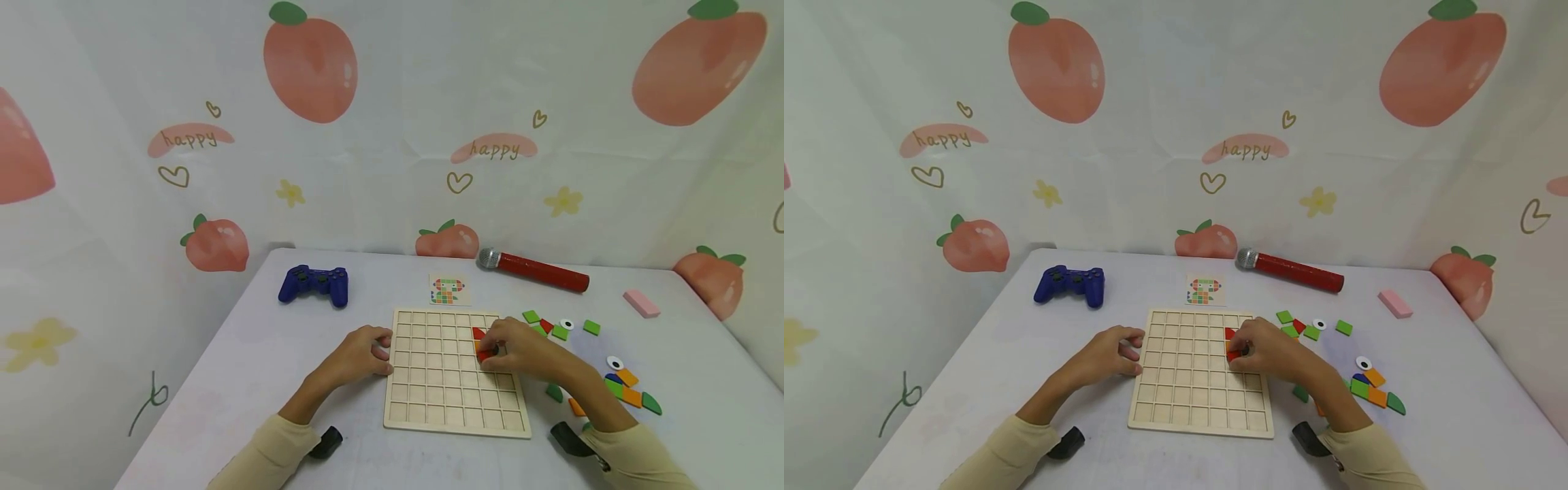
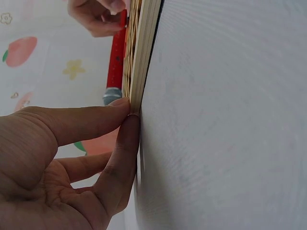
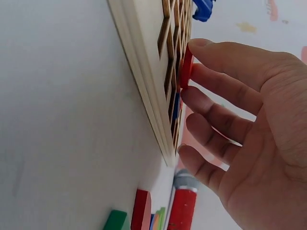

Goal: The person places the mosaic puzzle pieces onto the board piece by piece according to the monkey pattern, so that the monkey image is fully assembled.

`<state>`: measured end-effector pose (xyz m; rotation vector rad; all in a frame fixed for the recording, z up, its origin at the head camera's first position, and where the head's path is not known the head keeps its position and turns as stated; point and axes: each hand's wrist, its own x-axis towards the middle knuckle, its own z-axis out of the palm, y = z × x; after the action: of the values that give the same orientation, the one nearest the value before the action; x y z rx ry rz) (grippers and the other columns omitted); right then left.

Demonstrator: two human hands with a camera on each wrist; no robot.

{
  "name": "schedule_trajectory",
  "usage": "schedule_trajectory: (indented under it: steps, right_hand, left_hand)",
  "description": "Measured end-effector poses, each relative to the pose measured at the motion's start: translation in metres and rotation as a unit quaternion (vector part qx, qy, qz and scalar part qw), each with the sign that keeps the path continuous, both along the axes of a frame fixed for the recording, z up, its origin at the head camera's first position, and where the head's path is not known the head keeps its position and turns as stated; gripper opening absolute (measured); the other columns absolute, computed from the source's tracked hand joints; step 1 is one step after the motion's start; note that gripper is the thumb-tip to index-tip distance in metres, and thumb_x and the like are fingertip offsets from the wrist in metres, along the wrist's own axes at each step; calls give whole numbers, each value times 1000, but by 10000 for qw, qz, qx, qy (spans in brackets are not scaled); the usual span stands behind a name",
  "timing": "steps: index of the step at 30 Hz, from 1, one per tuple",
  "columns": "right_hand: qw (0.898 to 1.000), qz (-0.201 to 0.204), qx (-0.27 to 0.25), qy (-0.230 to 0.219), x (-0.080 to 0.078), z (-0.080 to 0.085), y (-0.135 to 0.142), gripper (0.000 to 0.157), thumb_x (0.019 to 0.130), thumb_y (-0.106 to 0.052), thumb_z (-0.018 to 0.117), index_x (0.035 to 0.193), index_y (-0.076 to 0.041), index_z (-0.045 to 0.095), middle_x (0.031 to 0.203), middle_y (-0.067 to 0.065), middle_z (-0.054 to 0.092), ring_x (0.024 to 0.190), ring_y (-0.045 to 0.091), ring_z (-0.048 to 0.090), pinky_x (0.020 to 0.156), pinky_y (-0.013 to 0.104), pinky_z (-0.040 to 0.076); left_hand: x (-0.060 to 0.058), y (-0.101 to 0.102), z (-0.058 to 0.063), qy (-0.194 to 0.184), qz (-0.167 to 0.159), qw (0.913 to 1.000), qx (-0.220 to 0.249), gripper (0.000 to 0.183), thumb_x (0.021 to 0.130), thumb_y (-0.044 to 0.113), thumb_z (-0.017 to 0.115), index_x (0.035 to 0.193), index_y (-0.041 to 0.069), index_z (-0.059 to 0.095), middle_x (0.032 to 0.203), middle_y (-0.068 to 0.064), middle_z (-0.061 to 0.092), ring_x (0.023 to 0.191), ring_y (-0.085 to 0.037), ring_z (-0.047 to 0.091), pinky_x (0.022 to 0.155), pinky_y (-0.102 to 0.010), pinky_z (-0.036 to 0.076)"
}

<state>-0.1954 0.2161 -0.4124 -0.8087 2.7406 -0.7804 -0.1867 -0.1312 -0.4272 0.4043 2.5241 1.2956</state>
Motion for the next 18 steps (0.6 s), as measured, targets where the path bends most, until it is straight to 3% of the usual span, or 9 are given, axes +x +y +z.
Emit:
schedule_trajectory:
  steps: [9,18]
  right_hand:
    - [9999,-96,86,-34,2,-2,-3,18,91,-31,85,105,-22,81,101,-11,66,101,15,55,88,33,54]
    - [10000,-7,58,-56,6,0,0,18,91,-27,85,108,-21,82,103,-12,68,103,14,58,90,37,55]
  left_hand:
    - [-1,0,-1,-5,0,10000,-16,69,80,-2,88,142,-10,59,121,-10,65,102,-19,70,84,-32,61]
    - [0,0,1,-35,-2,10000,-31,69,80,-2,88,142,-10,58,121,-11,65,102,-20,70,85,-33,62]
